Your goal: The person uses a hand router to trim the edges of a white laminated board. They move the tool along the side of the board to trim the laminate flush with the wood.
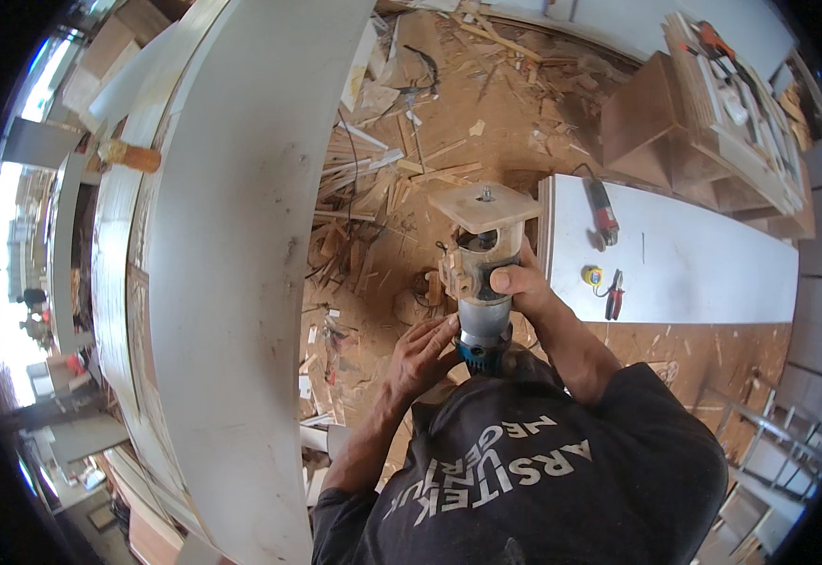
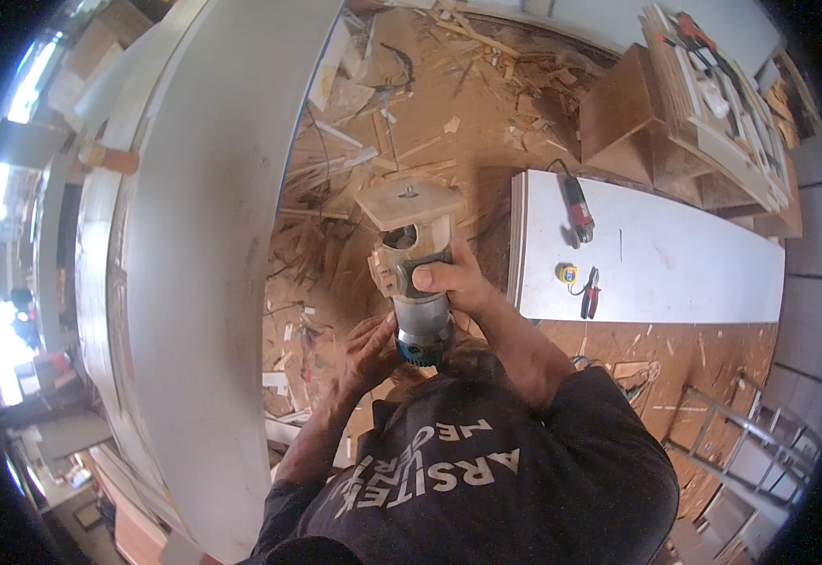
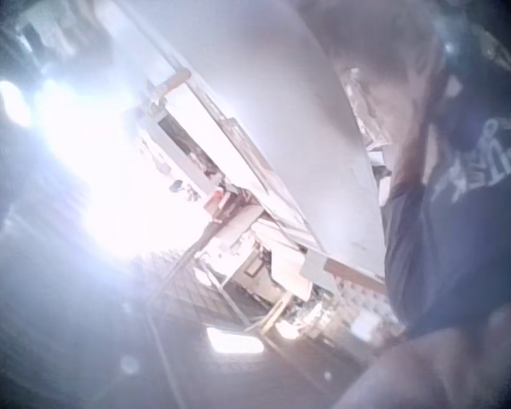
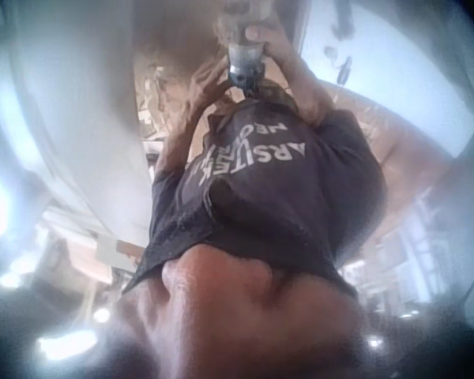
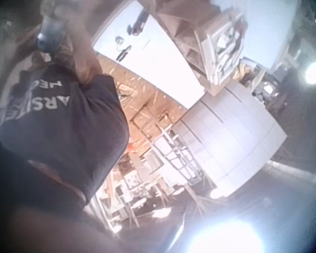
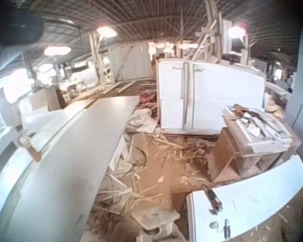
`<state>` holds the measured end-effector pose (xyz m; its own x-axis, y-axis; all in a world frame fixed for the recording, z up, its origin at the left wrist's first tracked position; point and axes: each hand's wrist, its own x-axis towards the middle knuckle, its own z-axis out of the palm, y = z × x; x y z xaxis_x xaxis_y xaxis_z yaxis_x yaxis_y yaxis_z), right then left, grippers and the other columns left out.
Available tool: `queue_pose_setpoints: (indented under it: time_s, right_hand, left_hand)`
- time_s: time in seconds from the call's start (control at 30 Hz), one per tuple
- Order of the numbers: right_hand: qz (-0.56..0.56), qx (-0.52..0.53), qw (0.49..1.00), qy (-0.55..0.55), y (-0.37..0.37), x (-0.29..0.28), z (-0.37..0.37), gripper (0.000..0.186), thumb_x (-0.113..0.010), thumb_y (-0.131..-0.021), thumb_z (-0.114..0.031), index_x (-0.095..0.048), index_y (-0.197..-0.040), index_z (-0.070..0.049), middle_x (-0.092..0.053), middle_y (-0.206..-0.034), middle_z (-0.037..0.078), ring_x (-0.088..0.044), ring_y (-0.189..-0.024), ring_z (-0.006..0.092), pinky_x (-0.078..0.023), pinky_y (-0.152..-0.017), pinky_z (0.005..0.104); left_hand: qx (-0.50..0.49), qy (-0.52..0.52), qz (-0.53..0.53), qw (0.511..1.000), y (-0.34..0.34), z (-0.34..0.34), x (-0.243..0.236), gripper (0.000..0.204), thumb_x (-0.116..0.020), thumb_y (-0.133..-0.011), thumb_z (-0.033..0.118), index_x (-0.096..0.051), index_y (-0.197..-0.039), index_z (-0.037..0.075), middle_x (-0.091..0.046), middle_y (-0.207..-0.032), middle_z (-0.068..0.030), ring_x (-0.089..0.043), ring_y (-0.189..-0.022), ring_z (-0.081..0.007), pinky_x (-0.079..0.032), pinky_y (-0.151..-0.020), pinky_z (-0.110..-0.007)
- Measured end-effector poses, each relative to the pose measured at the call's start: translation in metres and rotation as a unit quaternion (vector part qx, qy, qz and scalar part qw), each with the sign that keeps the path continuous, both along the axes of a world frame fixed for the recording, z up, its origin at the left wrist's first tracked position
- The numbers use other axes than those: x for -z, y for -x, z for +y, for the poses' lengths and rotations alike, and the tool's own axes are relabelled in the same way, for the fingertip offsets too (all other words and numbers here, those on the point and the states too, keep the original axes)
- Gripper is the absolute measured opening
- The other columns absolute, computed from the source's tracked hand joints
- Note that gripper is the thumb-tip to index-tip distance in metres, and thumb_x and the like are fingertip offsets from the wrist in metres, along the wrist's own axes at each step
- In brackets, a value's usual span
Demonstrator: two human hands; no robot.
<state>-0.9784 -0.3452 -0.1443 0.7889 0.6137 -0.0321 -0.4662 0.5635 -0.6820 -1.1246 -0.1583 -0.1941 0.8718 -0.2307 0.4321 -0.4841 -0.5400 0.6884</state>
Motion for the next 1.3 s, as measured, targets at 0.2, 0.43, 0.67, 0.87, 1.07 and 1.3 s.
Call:
queue_pose_setpoints:
  time_s: [0.2, 0.43, 0.67, 0.87, 1.07, 1.3]
  right_hand:
    - [0.038, -0.053, 0.998, -0.02, -0.02, -0.003, 0.019, 0.073, -0.076, -0.079, -0.031, -0.048, -0.138, 0.002, -0.067, -0.108, 0.018, -0.071, -0.087, 0.0308, -0.061, -0.078, 0.043]
    - [0.203, -0.06, 0.975, 0.07, -0.001, 0.013, 0.079, 0.037, -0.06, -0.095, -0.04, -0.061, -0.108, -0.005, -0.067, -0.082, 0.013, -0.069, -0.069, 0.0297, -0.06, -0.064, 0.0439]
    - [0.173, -0.104, 0.959, 0.198, 0.09, 0.064, 0.099, 0.046, -0.056, -0.095, -0.051, -0.057, -0.119, -0.012, -0.062, -0.105, 0.008, -0.066, -0.091, 0.0284, -0.058, -0.082, 0.0516]
    - [0.148, -0.288, 0.899, 0.296, 0.203, 0.1, 0.071, 0.035, -0.06, -0.096, -0.046, -0.06, -0.101, -0.011, -0.065, -0.092, 0.006, -0.066, -0.082, 0.0267, -0.059, -0.075, 0.0434]
    - [0.107, -0.502, 0.791, 0.334, 0.336, 0.165, 0.066, 0.035, -0.061, -0.097, -0.046, -0.063, -0.097, -0.011, -0.067, -0.084, 0.006, -0.067, -0.07, 0.0238, -0.06, -0.069, 0.0405]
    - [-0.054, -0.66, 0.614, 0.429, 0.432, 0.174, 0.062, 0.068, -0.058, -0.098, -0.057, -0.051, -0.137, -0.001, -0.063, -0.123, 0.02, -0.067, -0.101, 0.0327, -0.057, -0.086, 0.0463]
  left_hand:
    - [-0.109, 0.116, 0.091, 0.983, 0.014, -0.014, -0.001, 0.096, -0.094, -0.066, 0.017, -0.047, -0.149, 0.007, -0.064, -0.138, -0.0168, -0.066, -0.121, -0.0367, -0.055, -0.098, -0.047]
    - [-0.225, 0.331, 0.313, 0.861, 0.138, -0.066, 0.04, 0.051, -0.079, -0.09, 0.03, -0.064, -0.131, 0.004, -0.071, -0.121, -0.0092, -0.068, -0.101, -0.0244, -0.054, -0.088, -0.039]
    - [-0.511, 0.255, 0.252, 0.781, 0.293, -0.105, -0.019, 0.024, -0.066, -0.099, 0.023, -0.071, -0.109, 0.002, -0.07, -0.088, -0.0199, -0.068, -0.081, -0.0319, -0.052, -0.073, -0.042]
    - [-0.531, 0.271, 0.317, 0.738, 0.399, -0.204, -0.1, 0.03, -0.059, -0.103, 0.029, -0.068, -0.106, 0.001, -0.067, -0.088, -0.0224, -0.065, -0.083, -0.0375, -0.049, -0.076, -0.045]
    - [-0.555, 0.383, 0.253, 0.694, 0.454, -0.281, -0.102, 0.033, -0.056, -0.105, 0.03, -0.066, -0.102, -0.002, -0.065, -0.087, -0.0149, -0.063, -0.084, -0.0253, -0.048, -0.078, -0.039]
    - [-0.652, 0.568, 0.131, 0.485, 0.5, -0.327, -0.116, 0.03, -0.057, -0.105, 0.029, -0.07, -0.097, 0.003, -0.058, -0.07, 0.0017, -0.052, -0.064, -0.0063, -0.042, -0.058, -0.026]
